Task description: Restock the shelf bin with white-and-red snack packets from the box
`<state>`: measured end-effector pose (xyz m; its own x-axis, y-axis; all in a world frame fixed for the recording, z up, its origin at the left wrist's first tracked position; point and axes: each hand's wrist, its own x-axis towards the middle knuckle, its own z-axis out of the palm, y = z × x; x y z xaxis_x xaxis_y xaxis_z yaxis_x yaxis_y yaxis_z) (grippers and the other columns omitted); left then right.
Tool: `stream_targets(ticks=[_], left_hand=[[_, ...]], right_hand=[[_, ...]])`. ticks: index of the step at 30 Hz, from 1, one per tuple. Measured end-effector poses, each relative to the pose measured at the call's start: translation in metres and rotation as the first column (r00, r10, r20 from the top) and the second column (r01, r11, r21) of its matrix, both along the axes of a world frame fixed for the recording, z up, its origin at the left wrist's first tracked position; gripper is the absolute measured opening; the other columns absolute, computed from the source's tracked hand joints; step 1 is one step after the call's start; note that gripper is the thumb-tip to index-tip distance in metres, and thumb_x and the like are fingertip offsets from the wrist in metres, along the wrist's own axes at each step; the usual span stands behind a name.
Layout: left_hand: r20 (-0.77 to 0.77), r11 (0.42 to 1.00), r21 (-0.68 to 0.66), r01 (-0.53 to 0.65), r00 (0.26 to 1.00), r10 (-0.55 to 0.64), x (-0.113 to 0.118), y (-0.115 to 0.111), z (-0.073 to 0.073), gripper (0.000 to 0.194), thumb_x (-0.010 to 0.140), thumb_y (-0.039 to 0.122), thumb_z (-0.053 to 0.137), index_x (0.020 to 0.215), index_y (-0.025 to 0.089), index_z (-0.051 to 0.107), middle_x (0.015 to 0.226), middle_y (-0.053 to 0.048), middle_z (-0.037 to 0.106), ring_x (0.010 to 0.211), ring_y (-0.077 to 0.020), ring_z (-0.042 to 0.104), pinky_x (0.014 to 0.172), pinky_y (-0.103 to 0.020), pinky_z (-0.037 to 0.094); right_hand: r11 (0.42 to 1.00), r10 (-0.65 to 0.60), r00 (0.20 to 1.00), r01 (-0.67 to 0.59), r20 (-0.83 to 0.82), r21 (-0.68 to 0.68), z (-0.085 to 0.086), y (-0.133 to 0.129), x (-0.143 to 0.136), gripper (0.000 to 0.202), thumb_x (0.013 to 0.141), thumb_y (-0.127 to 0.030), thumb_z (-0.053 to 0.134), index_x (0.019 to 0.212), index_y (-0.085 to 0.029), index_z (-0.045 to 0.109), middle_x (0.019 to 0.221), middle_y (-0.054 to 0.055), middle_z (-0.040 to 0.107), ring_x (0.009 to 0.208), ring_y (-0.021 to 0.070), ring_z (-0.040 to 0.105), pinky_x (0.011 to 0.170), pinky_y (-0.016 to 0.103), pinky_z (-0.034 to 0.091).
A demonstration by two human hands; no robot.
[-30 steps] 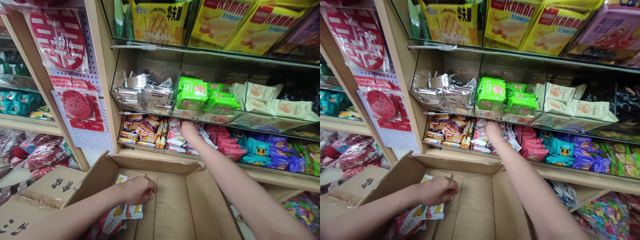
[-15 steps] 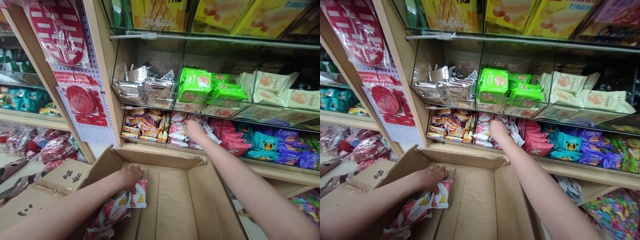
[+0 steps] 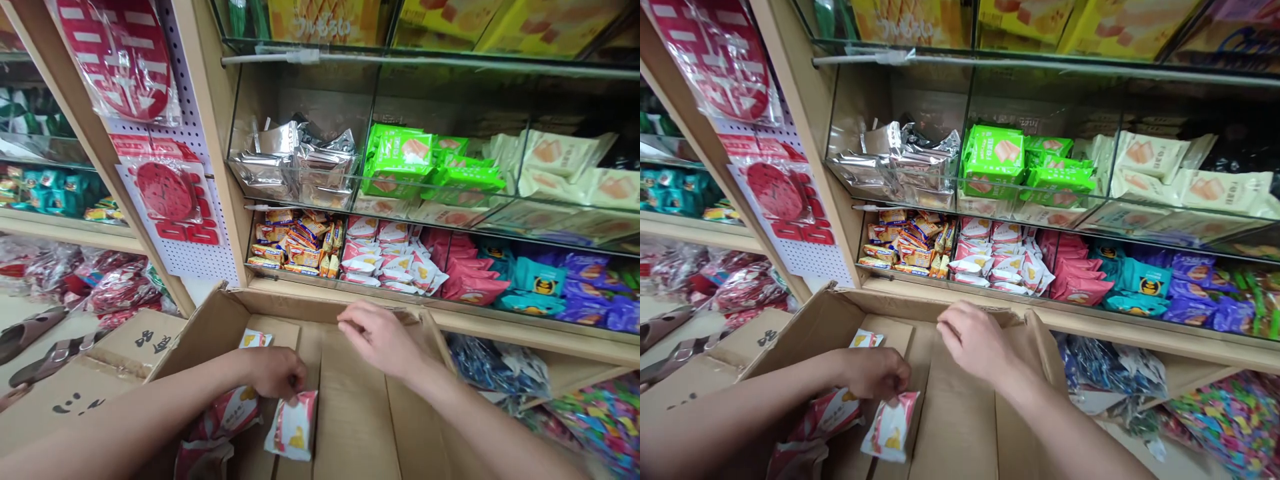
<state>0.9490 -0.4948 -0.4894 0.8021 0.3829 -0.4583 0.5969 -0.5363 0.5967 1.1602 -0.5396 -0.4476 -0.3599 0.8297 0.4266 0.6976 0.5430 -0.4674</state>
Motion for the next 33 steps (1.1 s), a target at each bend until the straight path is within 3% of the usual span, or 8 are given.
stream_targets(ticks=[3, 6, 9, 15, 21, 26, 29, 33], left_hand=[[0.298, 0.954, -0.241, -0.181, 0.921, 0.250, 0.009, 0.001, 0.008, 0.026, 0.069, 0.040, 0.060, 0.071, 0.016, 0.050, 0.057, 0.006, 0.044, 0.052, -0.0066, 0.041, 0.051, -0.019, 0.034], [0.488, 0.819, -0.478, -0.318, 0.679, 0.548, 0.021, 0.000, 0.015, 0.031, 0.067, 0.038, 0.063, 0.074, 0.016, 0.044, 0.061, 0.005, 0.048, 0.053, -0.0058, 0.044, 0.051, -0.019, 0.038], [0.488, 0.700, -0.624, -0.349, 0.526, 0.697, 0.028, -0.002, 0.021, 0.036, 0.063, 0.033, 0.069, 0.086, 0.016, 0.047, 0.069, 0.003, 0.053, 0.059, -0.0070, 0.051, 0.053, -0.019, 0.041], [0.363, 0.513, -0.800, -0.311, 0.431, 0.826, 0.026, -0.001, 0.022, 0.028, 0.066, 0.033, 0.067, 0.080, 0.011, 0.057, 0.075, -0.002, 0.060, 0.064, -0.0077, 0.056, 0.060, -0.020, 0.046], [0.417, 0.550, -0.743, -0.382, 0.378, 0.826, 0.033, -0.004, 0.023, 0.028, 0.065, 0.035, 0.067, 0.076, 0.013, 0.056, 0.071, 0.001, 0.060, 0.062, -0.0070, 0.055, 0.057, -0.019, 0.044], [0.433, 0.637, -0.652, -0.411, 0.488, 0.758, 0.032, -0.001, 0.022, 0.034, 0.068, 0.040, 0.062, 0.089, 0.016, 0.052, 0.078, -0.001, 0.062, 0.063, -0.0083, 0.058, 0.056, -0.020, 0.040], [0.410, 0.674, -0.620, -0.402, 0.566, 0.715, 0.029, 0.002, 0.017, 0.036, 0.067, 0.040, 0.063, 0.089, 0.014, 0.051, 0.077, -0.002, 0.061, 0.064, -0.0093, 0.058, 0.058, -0.021, 0.040], [0.375, 0.703, -0.582, -0.408, 0.632, 0.677, 0.030, 0.002, 0.010, 0.037, 0.065, 0.042, 0.064, 0.086, 0.014, 0.051, 0.076, -0.001, 0.060, 0.063, -0.0100, 0.057, 0.058, -0.023, 0.039]], right_hand=[[0.926, 0.031, 0.995, -0.065, -0.098, -0.373, -0.016, -0.010, 0.002, 0.037, 0.072, -0.035, 0.059, 0.105, -0.020, 0.054, 0.093, 0.005, 0.062, 0.077, 0.0174, 0.057, 0.068, 0.030, 0.044], [0.788, 0.000, 0.946, -0.201, -0.325, -0.582, -0.028, -0.008, 0.006, 0.043, 0.068, -0.039, 0.062, 0.104, -0.018, 0.051, 0.086, 0.004, 0.062, 0.072, 0.0163, 0.057, 0.061, 0.027, 0.046], [0.749, -0.081, 0.894, -0.236, -0.440, -0.619, -0.033, -0.003, 0.007, 0.033, 0.070, -0.037, 0.061, 0.093, -0.016, 0.052, 0.078, 0.002, 0.060, 0.062, 0.0127, 0.055, 0.052, 0.024, 0.043], [0.754, -0.128, 0.820, -0.284, -0.557, -0.592, -0.029, 0.000, 0.008, 0.033, 0.074, -0.040, 0.057, 0.093, -0.014, 0.054, 0.076, 0.002, 0.059, 0.059, 0.0104, 0.052, 0.051, 0.022, 0.042], [0.842, -0.130, 0.835, -0.192, -0.535, -0.504, -0.030, -0.001, 0.009, 0.030, 0.073, -0.040, 0.056, 0.090, -0.016, 0.052, 0.078, 0.002, 0.060, 0.063, 0.0122, 0.054, 0.058, 0.025, 0.044], [0.938, -0.340, 0.785, 0.249, -0.518, -0.239, -0.008, -0.003, 0.044, 0.043, 0.074, -0.041, 0.055, 0.107, -0.022, 0.035, 0.073, 0.000, 0.057, 0.056, 0.0147, 0.055, 0.051, 0.026, 0.042], [0.787, -0.559, 0.714, 0.617, -0.421, 0.003, 0.020, 0.002, 0.079, 0.037, 0.074, -0.041, 0.052, 0.103, -0.022, 0.038, 0.078, 0.003, 0.058, 0.058, 0.0171, 0.056, 0.054, 0.028, 0.042], [0.603, -0.764, 0.635, 0.766, -0.112, 0.223, 0.044, 0.020, 0.109, 0.024, 0.074, -0.031, 0.051, 0.096, -0.020, 0.047, 0.087, 0.006, 0.061, 0.066, 0.0197, 0.057, 0.063, 0.030, 0.039]])
